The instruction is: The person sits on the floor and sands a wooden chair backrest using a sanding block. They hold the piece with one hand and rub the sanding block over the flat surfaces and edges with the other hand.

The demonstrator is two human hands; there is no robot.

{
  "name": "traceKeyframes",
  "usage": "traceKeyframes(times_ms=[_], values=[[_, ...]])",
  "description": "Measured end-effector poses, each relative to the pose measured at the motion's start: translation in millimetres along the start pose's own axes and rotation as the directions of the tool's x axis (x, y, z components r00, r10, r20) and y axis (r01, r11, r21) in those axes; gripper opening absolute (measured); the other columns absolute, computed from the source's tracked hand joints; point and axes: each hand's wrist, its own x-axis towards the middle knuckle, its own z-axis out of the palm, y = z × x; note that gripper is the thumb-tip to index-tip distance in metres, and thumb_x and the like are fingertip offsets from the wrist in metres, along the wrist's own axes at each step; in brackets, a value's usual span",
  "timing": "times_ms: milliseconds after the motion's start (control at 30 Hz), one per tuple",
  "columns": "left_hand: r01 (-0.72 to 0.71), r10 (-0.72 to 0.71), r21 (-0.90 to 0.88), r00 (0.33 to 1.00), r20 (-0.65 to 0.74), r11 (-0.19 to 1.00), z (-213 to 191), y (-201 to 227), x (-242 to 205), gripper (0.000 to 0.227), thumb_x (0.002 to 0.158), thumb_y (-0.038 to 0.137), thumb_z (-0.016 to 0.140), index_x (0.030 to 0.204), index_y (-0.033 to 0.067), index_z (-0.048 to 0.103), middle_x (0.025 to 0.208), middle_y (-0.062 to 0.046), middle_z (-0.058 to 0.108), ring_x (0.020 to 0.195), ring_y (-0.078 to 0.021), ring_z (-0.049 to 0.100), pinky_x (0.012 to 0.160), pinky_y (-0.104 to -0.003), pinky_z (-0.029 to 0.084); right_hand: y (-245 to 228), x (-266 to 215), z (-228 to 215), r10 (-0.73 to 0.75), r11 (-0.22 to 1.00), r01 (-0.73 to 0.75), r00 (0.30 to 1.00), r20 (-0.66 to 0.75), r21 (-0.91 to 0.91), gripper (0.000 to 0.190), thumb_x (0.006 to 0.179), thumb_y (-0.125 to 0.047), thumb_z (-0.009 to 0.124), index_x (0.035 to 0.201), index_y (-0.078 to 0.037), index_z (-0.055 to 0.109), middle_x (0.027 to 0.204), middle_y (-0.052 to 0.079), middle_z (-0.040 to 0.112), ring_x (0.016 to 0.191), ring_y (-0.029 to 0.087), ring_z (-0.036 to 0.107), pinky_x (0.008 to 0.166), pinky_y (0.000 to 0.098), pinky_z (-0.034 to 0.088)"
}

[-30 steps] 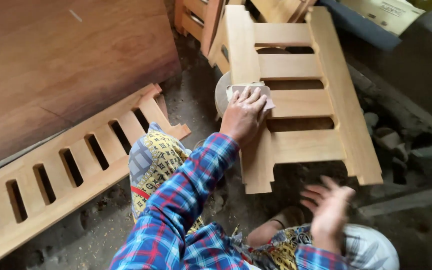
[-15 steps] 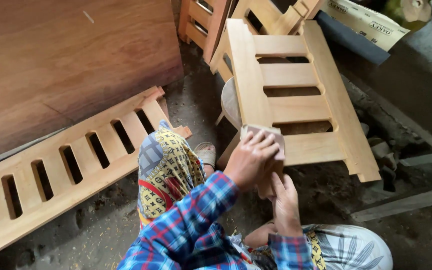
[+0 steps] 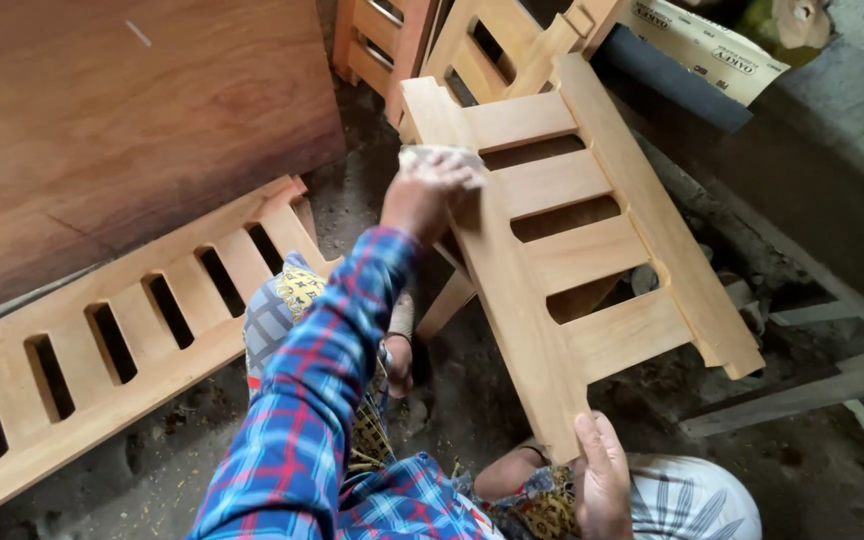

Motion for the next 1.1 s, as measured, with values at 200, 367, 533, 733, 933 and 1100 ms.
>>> traceKeyframes(times_ms=[200,367,533,733,933,1100], values=[[-0.002,0.004,-0.105,1.000,0.015,0.994,-21.1,70.1,-11.2,0.016,0.090,0.014,0.061,0.095,0.0276,0.068,0.113,-0.003,0.066,0.113,-0.0337,0.056,0.100,-0.059,0.036,12.7,19.7,-19.1,-0.029,0.999,0.025,0.994,-0.105,-0.047,0.023,0.106,-0.026,0.055,0.112,-0.003,0.058,0.102,0.021,0.069,0.085,0.027,0.065,0.070,0.0374,0.053],[-0.139,0.188,-0.528,0.981,0.039,0.838,-48.7,190.4,-52.8,0.021,0.097,0.008,0.067,0.104,0.0282,0.072,0.126,-0.005,0.068,0.126,-0.0343,0.060,0.120,-0.065,0.031,-27.6,21.3,-19.5,-0.104,0.964,0.039,0.966,-0.236,-0.264,0.021,0.110,-0.024,0.052,0.121,-0.007,0.058,0.102,0.016,0.066,0.077,0.029,0.063,0.056,0.0383,0.051],[-0.227,0.336,-0.646,0.941,0.049,0.729,-25.8,169.4,-39.7,0.029,0.096,0.011,0.061,0.105,0.0351,0.075,0.124,0.005,0.070,0.116,-0.0226,0.065,0.116,-0.047,0.039,-30.1,37.7,-44.1,-0.204,0.959,0.116,0.916,-0.347,-0.257,0.028,0.111,-0.038,0.055,0.116,-0.011,0.052,0.105,0.016,0.060,0.089,0.028,0.061,0.053,0.0405,0.047],[-0.015,0.020,-0.083,0.998,0.065,0.996,4.4,-47.6,7.0,0.048,0.079,-0.003,0.064,0.119,0.0207,0.075,0.129,-0.007,0.070,0.122,-0.0285,0.063,0.112,-0.043,0.042,-35.4,36.1,-34.8,-0.217,0.951,0.117,0.913,-0.345,-0.287,0.025,0.111,-0.038,0.052,0.118,-0.013,0.055,0.105,0.015,0.061,0.080,0.027,0.061,0.044,0.0366,0.047],[0.027,-0.025,0.110,1.000,-0.015,0.994,7.9,12.3,2.0,0.062,0.064,0.044,0.083,0.112,0.0071,0.069,0.115,-0.020,0.064,0.107,-0.0448,0.059,0.091,-0.063,0.042,-38.3,38.0,-33.8,-0.260,0.917,0.094,0.878,-0.402,-0.387,0.024,0.112,-0.041,0.052,0.115,-0.017,0.058,0.109,0.008,0.062,0.095,0.021,0.060,0.070,0.0341,0.048],[-0.237,0.254,-0.241,0.966,0.042,0.941,-41.2,187.7,-27.6,0.018,0.089,0.007,0.063,0.106,0.0098,0.068,0.113,-0.014,0.066,0.113,-0.0369,0.060,0.101,-0.060,0.050,-34.4,47.5,-40.3,-0.282,0.924,0.139,0.878,-0.388,-0.357,0.026,0.112,-0.039,0.054,0.115,-0.015,0.059,0.102,0.007,0.063,0.090,0.018,0.063,0.073,0.0310,0.053]])
